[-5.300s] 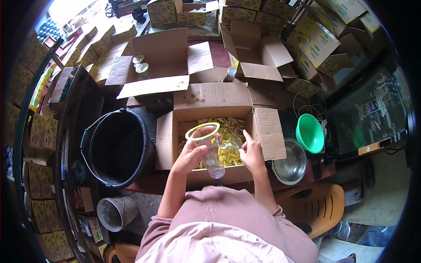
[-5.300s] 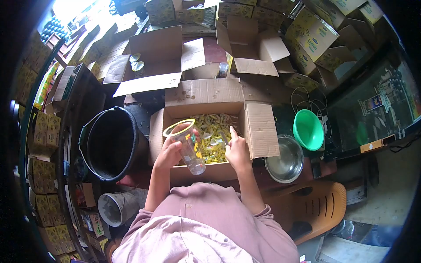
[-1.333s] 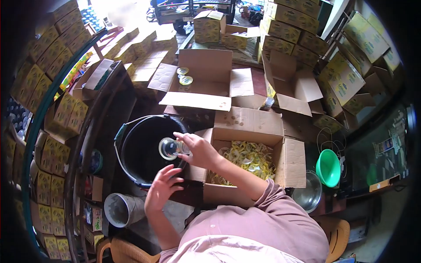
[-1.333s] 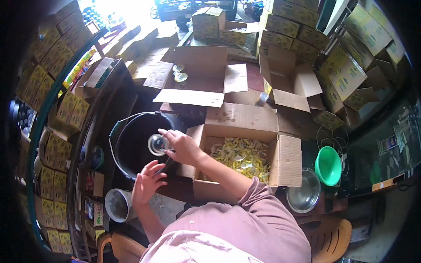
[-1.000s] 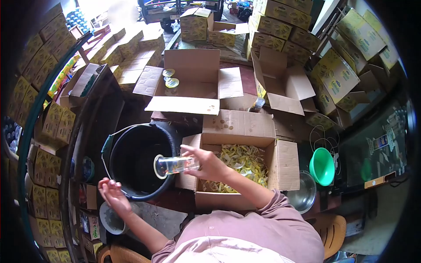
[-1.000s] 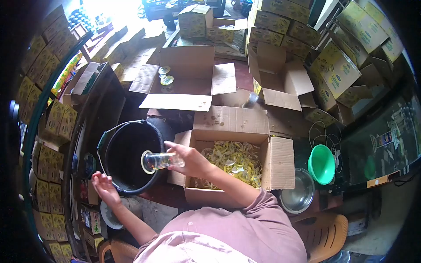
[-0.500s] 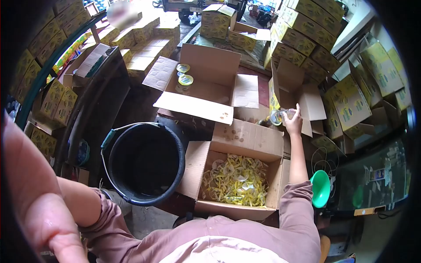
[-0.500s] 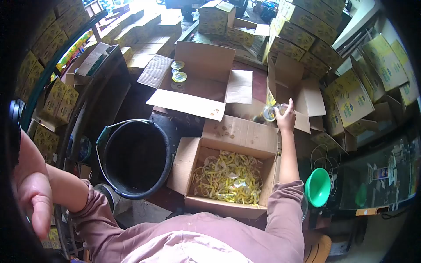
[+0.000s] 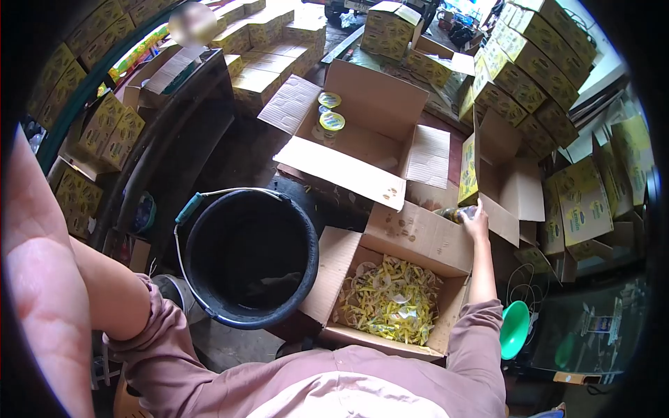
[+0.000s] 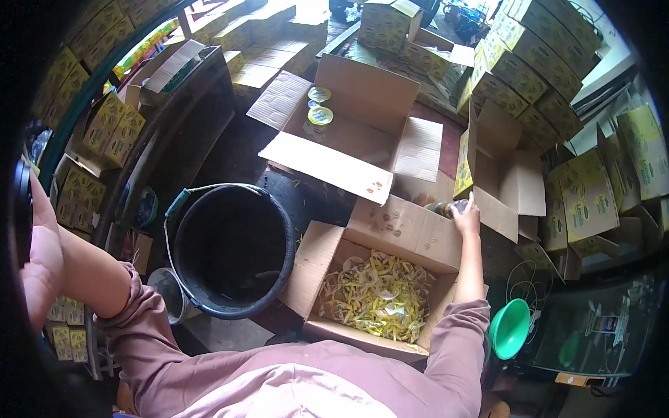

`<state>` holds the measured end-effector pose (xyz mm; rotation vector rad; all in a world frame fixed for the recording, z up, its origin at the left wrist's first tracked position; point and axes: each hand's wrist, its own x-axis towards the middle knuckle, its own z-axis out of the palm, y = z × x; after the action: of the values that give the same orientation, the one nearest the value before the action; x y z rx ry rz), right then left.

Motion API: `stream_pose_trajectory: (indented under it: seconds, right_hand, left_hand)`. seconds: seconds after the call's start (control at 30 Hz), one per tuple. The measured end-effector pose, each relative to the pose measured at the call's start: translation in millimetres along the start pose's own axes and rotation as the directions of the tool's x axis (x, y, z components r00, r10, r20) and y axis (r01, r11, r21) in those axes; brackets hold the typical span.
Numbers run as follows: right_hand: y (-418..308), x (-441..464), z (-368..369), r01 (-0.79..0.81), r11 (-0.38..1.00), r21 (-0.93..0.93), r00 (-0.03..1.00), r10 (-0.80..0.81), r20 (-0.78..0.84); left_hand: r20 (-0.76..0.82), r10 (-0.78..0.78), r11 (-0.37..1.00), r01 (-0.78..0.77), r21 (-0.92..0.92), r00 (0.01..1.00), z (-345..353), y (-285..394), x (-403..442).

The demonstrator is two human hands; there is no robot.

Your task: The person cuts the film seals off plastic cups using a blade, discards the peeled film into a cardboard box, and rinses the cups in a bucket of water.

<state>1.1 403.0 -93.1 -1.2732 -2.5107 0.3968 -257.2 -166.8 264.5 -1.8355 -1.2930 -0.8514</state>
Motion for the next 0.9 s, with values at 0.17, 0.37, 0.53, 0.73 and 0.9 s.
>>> stream_pose_trajectory:
  seconds: [0.17,0.37,0.53,0.73,0.9]
  right_hand:
    - [7,5,14,0.024,1.0,-0.02,1.0,-0.024,-0.016]
    - [1,1,15,0.082,0.996,-0.017,0.993,-0.083,-0.081]
    - [-1,4,15,0.046,0.999,0.022,0.994,-0.044,-0.096]
    - [-6,3,12,0.001,0.999,0.038,0.995,0.003,-0.101]
    - [2,-1,16,-0.018,0.999,0.044,0.989,0.024,-0.144]
  left_hand:
    - [0.004,-0.007,1.0,0.007,-0.007,1.0,7,-10,-3]
    - [-0.002,-0.018,1.0,0.018,-0.019,1.0,14,-22,-8]
    - [-0.003,-0.018,1.0,0.018,-0.014,1.0,11,-27,-14]
    - [0.008,-0.029,0.999,0.029,-0.021,1.0,19,-38,-14]
    - [0.01,-0.043,0.999,0.043,-0.028,0.999,24,-54,-15]
